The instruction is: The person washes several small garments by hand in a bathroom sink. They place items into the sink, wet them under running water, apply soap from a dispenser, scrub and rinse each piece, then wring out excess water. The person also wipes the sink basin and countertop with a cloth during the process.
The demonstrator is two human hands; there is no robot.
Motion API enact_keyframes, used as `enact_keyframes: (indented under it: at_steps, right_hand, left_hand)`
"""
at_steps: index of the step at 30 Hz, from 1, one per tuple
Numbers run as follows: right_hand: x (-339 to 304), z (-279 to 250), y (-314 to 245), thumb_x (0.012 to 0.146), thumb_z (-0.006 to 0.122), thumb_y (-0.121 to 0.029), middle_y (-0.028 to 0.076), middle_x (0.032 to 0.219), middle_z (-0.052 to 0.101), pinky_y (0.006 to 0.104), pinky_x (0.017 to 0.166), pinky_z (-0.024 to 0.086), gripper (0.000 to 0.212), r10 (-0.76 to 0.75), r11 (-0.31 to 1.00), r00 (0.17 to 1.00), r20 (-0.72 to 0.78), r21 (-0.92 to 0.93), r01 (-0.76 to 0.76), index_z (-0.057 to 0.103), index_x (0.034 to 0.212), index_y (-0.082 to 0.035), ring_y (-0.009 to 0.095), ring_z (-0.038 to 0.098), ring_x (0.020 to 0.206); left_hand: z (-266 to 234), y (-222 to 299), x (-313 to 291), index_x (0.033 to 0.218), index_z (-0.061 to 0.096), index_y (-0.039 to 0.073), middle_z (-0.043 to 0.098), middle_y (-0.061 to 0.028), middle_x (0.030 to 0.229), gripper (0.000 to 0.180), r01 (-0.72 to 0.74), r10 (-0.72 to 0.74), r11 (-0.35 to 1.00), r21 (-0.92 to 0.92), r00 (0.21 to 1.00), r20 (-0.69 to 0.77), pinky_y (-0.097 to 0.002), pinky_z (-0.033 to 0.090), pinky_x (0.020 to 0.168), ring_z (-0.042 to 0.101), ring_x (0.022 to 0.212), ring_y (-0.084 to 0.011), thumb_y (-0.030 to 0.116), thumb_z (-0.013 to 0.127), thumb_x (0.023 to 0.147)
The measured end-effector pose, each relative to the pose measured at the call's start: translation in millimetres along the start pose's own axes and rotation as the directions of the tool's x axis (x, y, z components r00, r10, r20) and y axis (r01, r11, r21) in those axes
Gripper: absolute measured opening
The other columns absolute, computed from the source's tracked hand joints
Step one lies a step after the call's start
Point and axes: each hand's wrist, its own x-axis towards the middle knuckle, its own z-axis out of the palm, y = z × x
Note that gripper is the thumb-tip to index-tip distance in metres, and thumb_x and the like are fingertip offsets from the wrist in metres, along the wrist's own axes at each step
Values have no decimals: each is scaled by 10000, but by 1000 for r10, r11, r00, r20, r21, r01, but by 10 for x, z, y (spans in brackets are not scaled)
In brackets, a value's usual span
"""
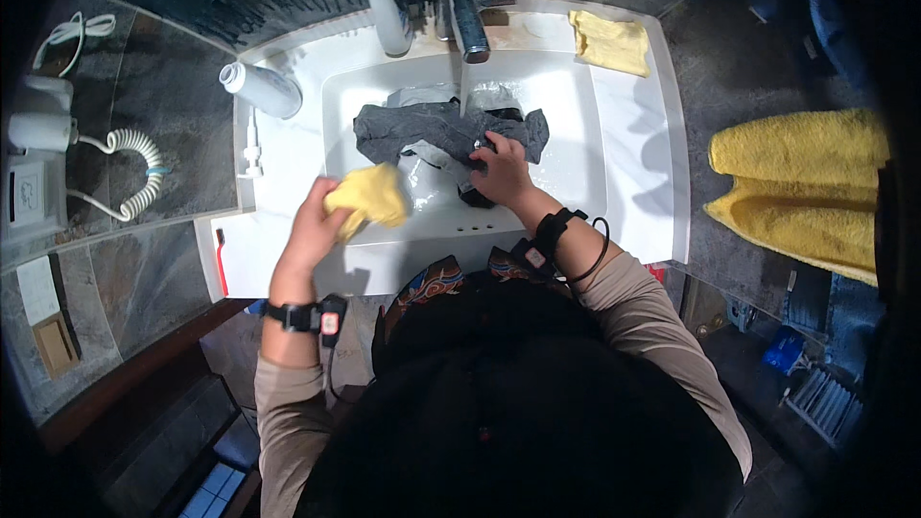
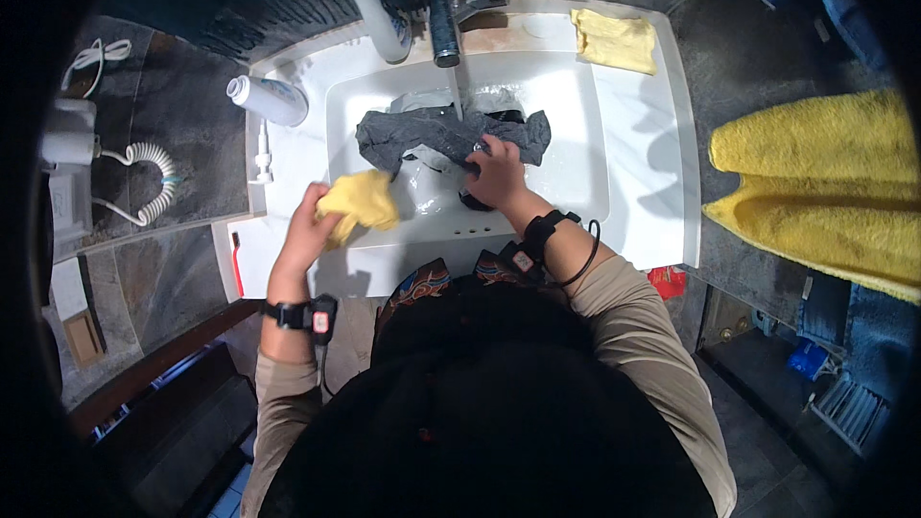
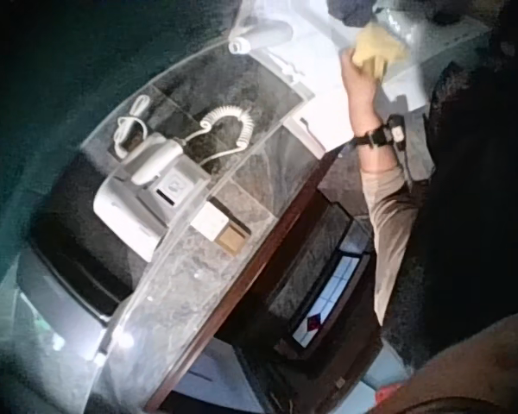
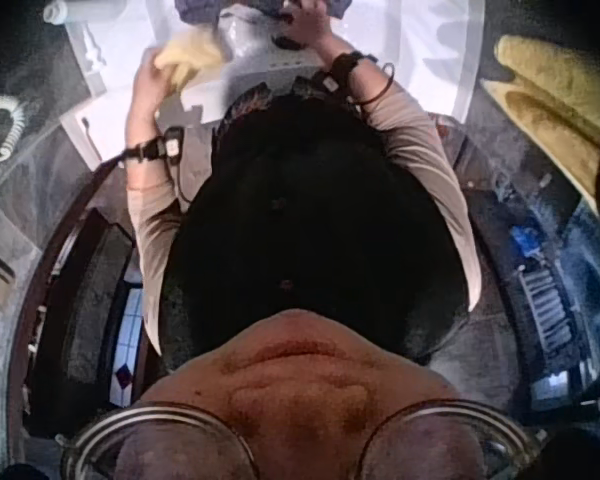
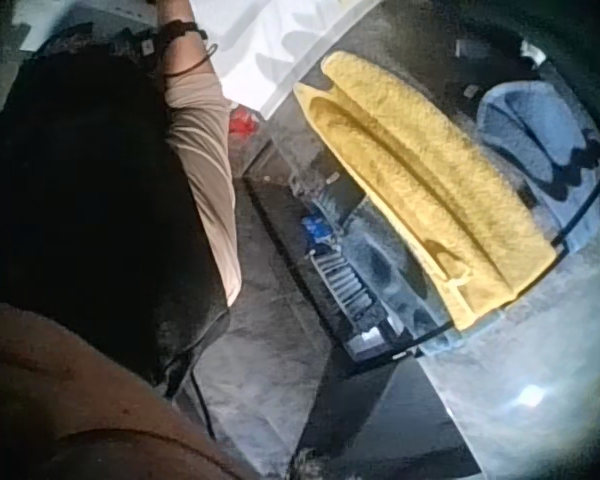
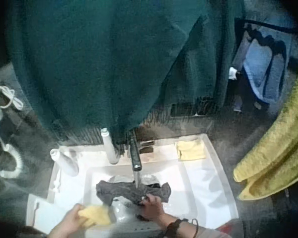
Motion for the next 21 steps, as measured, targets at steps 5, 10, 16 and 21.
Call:
enact_keyframes:
  at_steps: [5, 10, 16, 21]
  right_hand:
    - [38, -95, -140, 696, 694, -274, 146, 1261, 518, 431, 958, 433, 503, -57, 966, 990, 132, 256, 21, 570, 1152, -100, 372, 467, 1184]
    - [119, -75, 154, 708, 686, -206, 174, 1089, 627, 407, 852, 497, 487, 24, 962, 853, 522, 220, -162, 545, 1123, 5, 343, 628, 969]
    - [108, 109, 326, 743, 651, -356, 129, 1373, 434, 469, 951, 428, 479, -56, 989, 998, -1, 134, 56, 605, 1174, -151, 346, 464, 1203]
    - [56, 180, 196, 741, 601, -452, 52, 1450, 354, 578, 1007, 331, 457, 50, 970, 761, 647, -213, 118, 666, 1132, -225, 323, 332, 1315]
  left_hand:
    - [883, 65, 730, 1064, 538, 44, 573, -188, 1079, 376, -171, 138, 958, 229, 978, 155, -390, 445, 874, 541, 1026, -350, 229, 711, 786]
    - [1216, -268, 824, 1344, 459, 226, 319, -174, 1414, 570, -186, -44, 866, 464, 896, 442, -449, 340, 1046, 342, 1287, -385, 353, 645, 820]
    - [1080, -589, 1064, 1384, 404, 248, 283, -151, 1453, 664, -70, -7, 770, 634, 993, 119, -535, 209, 1092, 246, 1352, -363, 260, 680, 780]
    - [1058, -539, 1482, 1399, 376, 250, 271, -120, 1468, 732, -68, 63, 756, 651, 998, 32, -526, 193, 1102, 239, 1368, -334, 215, 701, 744]
